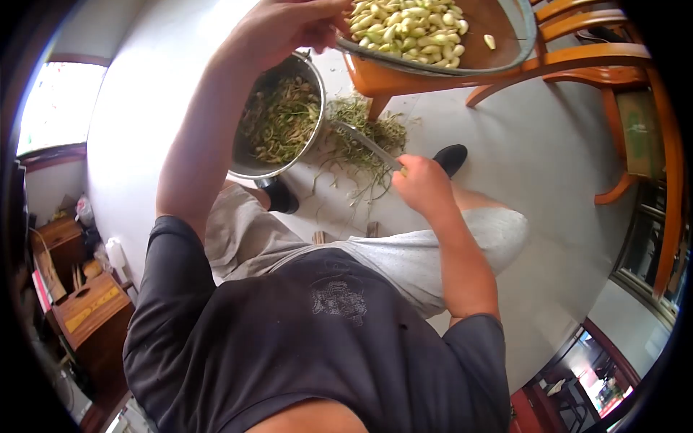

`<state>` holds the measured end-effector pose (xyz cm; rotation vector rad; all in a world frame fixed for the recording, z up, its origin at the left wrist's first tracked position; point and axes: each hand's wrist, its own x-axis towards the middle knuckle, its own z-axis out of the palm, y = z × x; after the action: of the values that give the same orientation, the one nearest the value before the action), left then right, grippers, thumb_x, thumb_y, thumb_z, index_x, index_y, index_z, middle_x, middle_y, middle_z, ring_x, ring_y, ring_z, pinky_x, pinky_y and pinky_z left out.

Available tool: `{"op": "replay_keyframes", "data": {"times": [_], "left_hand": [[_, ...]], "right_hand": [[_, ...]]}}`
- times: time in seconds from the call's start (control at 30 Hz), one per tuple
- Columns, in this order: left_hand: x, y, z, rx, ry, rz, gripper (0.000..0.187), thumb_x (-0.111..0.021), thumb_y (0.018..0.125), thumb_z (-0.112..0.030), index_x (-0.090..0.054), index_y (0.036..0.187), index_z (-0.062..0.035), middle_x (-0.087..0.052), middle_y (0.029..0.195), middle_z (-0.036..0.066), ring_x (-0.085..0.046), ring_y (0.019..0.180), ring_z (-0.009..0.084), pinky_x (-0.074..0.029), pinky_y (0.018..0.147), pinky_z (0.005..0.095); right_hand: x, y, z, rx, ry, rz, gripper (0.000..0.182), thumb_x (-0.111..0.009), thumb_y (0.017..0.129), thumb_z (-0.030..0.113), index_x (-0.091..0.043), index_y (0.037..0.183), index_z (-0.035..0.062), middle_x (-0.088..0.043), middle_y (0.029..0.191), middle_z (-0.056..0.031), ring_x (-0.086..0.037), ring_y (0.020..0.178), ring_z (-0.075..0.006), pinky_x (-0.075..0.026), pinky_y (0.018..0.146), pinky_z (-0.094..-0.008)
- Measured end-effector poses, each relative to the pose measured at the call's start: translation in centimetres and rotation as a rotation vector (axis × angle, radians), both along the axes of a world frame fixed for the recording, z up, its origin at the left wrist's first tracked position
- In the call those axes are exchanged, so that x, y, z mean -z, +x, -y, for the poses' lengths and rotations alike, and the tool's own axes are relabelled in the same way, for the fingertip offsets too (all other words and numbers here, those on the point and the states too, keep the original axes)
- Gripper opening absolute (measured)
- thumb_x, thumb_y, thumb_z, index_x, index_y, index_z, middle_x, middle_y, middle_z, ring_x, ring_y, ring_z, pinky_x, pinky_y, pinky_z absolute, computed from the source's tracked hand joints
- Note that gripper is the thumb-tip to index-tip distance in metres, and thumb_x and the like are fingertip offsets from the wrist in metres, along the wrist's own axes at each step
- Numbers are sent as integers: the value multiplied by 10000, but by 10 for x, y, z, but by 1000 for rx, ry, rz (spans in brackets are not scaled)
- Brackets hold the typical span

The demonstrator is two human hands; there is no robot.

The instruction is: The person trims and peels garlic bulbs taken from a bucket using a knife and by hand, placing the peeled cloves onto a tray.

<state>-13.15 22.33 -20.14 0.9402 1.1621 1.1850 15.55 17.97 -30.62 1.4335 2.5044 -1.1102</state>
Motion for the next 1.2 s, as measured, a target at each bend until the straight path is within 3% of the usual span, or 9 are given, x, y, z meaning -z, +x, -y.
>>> {"op": "replay_keyframes", "data": {"times": [0.1, 0.37, 0.57, 0.6, 0.7, 0.8, 0.93, 1.03, 1.2], "left_hand": [[28, -56, 38, 283, -109, -305, 221, -638, 871, -190, -642, 919, 25, -638, 702, 93, -624, 589, 134, -517, 524, 242], [256, -130, 112, 48, -959, -726, 220, -665, 797, -158, -633, 749, 54, -603, 607, 126, -570, 453, 194, -473, 392, 325], [315, -116, 137, 26, -897, -1197, 224, -577, 781, -104, -668, 916, 49, -658, 1003, 246, -660, 938, 348, -537, 769, 423], [317, -113, 139, -123, -916, -1186, 346, -704, 701, -207, -675, 929, 51, -642, 1015, 262, -626, 988, 383, -513, 829, 420], [313, -109, 138, -10, -961, -1214, 324, -589, 794, -114, -615, 1091, 10, -647, 1061, 225, -630, 1013, 354, -521, 838, 411], [335, -125, 142, 67, -860, -1311, 282, -609, 812, -125, -611, 1053, 21, -653, 1022, 233, -656, 946, 334, -545, 762, 400], [284, -133, 138, -315, -917, -527, 259, -621, 874, -190, -560, 996, 30, -625, 837, 167, -661, 770, 300, -552, 573, 406], [227, -134, 142, -384, -696, 4, 191, -561, 914, -142, -492, 981, 23, -621, 898, 186, -677, 781, 298, -580, 609, 381], [168, -110, 149, -320, -480, 229, 124, -539, 928, -121, -493, 941, -6, -624, 1013, 213, -676, 852, 286, -561, 591, 295]], "right_hand": [[-5, 0, -1, 22, -23, 39, 324, -581, 765, 201, -654, 1035, 36, -643, 902, -227, -618, 863, -378, -491, 776, -440], [-7, -9, -1, -47, -68, 123, 312, -591, 797, 226, -654, 1044, 47, -651, 901, -215, -624, 858, -373, -494, 777, -435], [-4, -21, -2, -56, -111, 156, 316, -591, 804, 238, -653, 1057, 59, -657, 898, -204, -627, 847, -374, -497, 771, -431], [-4, -23, -3, -57, -115, 157, 315, -591, 805, 237, -653, 1058, 60, -657, 897, -204, -627, 847, -374, -497, 771, -430], [-3, -24, -2, -78, -108, 146, 315, -588, 807, 231, -651, 1063, 58, -657, 903, -205, -626, 856, -372, -497, 776, -430], [-2, -22, -1, -90, -102, 138, 316, -588, 807, 225, -649, 1066, 54, -656, 917, -207, -625, 865, -371, -497, 783, -431], [-9, -20, 0, -77, -87, 120, 314, -586, 807, 220, -648, 1065, 52, -655, 927, -211, -624, 872, -372, -497, 793, -429], [-15, -15, 3, -69, -48, 57, 307, -592, 798, 200, -645, 1051, 34, -648, 906, -223, -618, 858, -384, -492, 779, -427], [-20, -8, 5, -87, -11, 15, 313, -577, 805, 210, -644, 1060, 42, -650, 922, -217, -618, 881, -380, -493, 787, -430]]}}
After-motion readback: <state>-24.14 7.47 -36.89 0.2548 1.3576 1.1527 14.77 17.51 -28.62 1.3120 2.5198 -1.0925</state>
